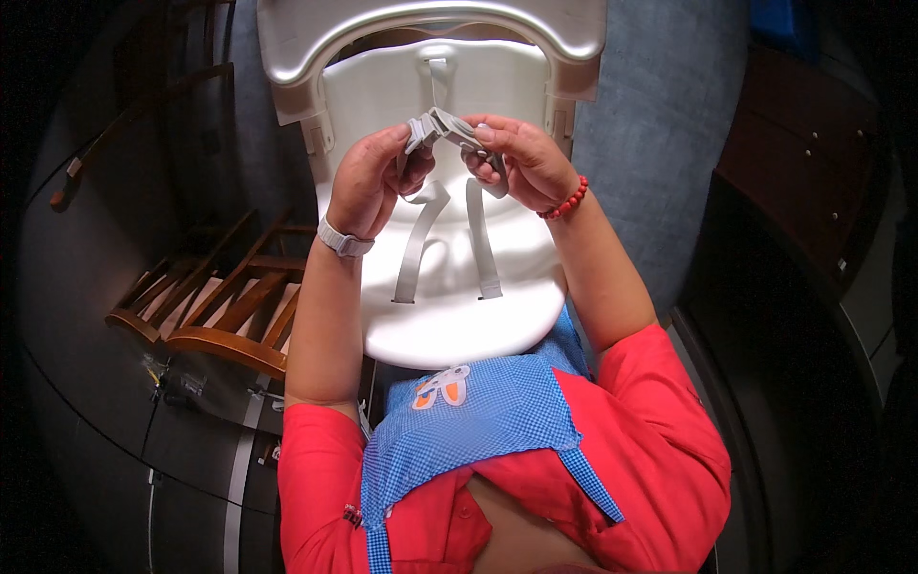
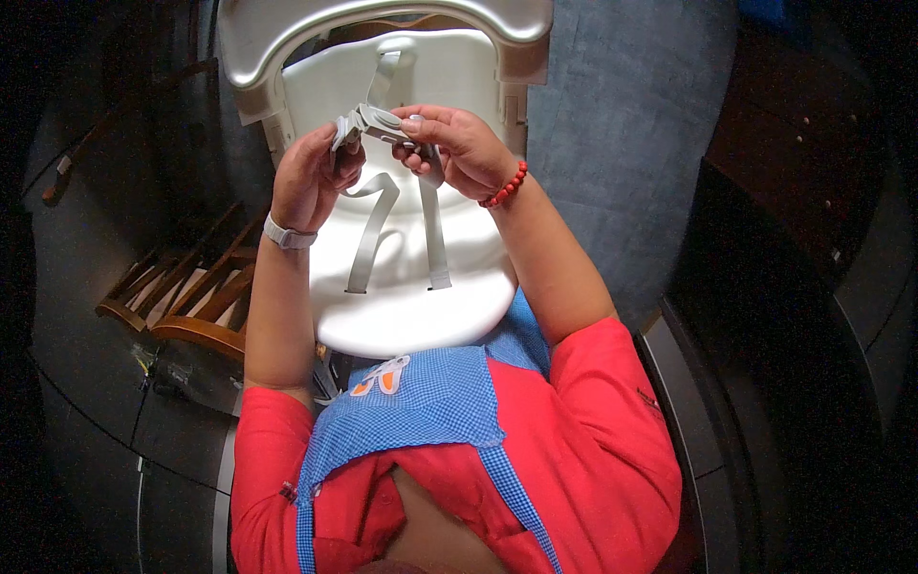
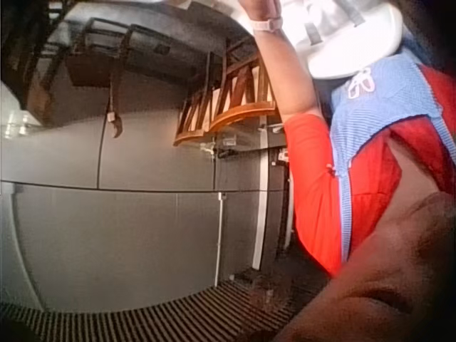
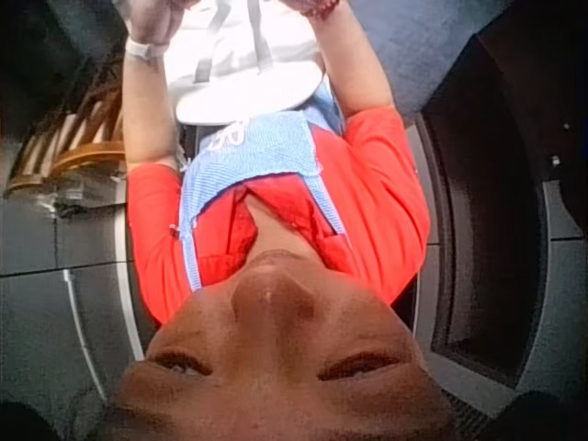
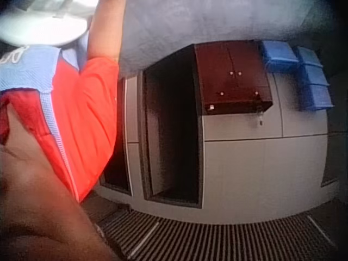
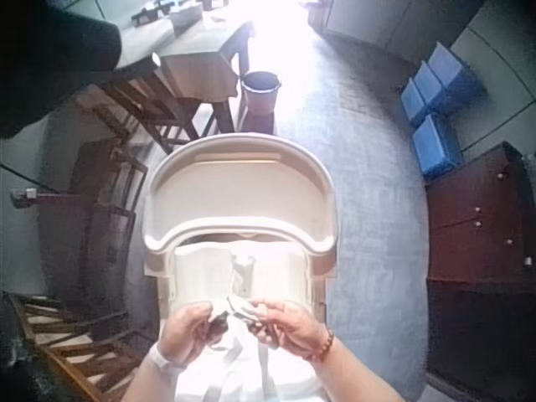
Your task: The person assembles a high chair by attaching and adjusting the safety harness straps and buckles. They thread the straps through the chair frame, connect the buckles, and test the fastening mechanism repeatedly.
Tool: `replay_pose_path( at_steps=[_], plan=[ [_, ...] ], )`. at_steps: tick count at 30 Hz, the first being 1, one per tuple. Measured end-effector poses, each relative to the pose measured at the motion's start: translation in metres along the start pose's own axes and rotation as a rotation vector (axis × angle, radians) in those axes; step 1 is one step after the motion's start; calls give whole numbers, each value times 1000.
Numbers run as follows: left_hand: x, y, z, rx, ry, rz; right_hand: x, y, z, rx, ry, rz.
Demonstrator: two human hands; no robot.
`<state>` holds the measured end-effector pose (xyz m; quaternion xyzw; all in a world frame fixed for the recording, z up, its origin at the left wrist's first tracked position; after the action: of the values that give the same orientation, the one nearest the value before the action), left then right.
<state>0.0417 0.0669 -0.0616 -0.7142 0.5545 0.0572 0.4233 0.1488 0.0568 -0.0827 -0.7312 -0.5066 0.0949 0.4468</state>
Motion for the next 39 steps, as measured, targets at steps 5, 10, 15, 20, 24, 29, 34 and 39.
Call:
replay_pose_path(
  at_steps=[5, 10, 15, 20, 24, 29, 34, 39],
  plan=[
    [1, 1, 2, 17, 7, -31, 4, 0, 1, 8, 12, -19],
    [2, 7, -2, -25, 2, 14, 3, 6, -1, -21, 14, -39],
    [-1, 13, -1, -79, -18, 170, 12, 8, -3, -50, 62, -159],
    [-2, 11, -1, -77, -26, 185, 14, 13, -2, -67, 65, -260],
    [-1, 9, 0, -56, -23, 126, 10, 13, -1, -65, 60, -175],
    [0, 8, 0, -33, -14, 44, 8, 8, -3, -69, 47, -148],
    [3, 3, -1, -37, 5, -8, 7, 8, -2, -99, 59, -147],
    [4, 10, 2, -84, -9, 18, 6, 11, -1, -110, 66, -151]
  ],
)
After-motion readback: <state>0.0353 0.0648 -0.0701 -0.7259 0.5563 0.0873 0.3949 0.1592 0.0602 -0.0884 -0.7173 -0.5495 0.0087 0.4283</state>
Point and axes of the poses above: each hand's wrist, its own z-axis towards the middle knuckle, its own y-axis out of the back of the hand, x = y × z, the point moved 10 cm from there along z, towards the middle knuckle, and after that the axes turned 2 degrees about -x, right-handed, at the moved point
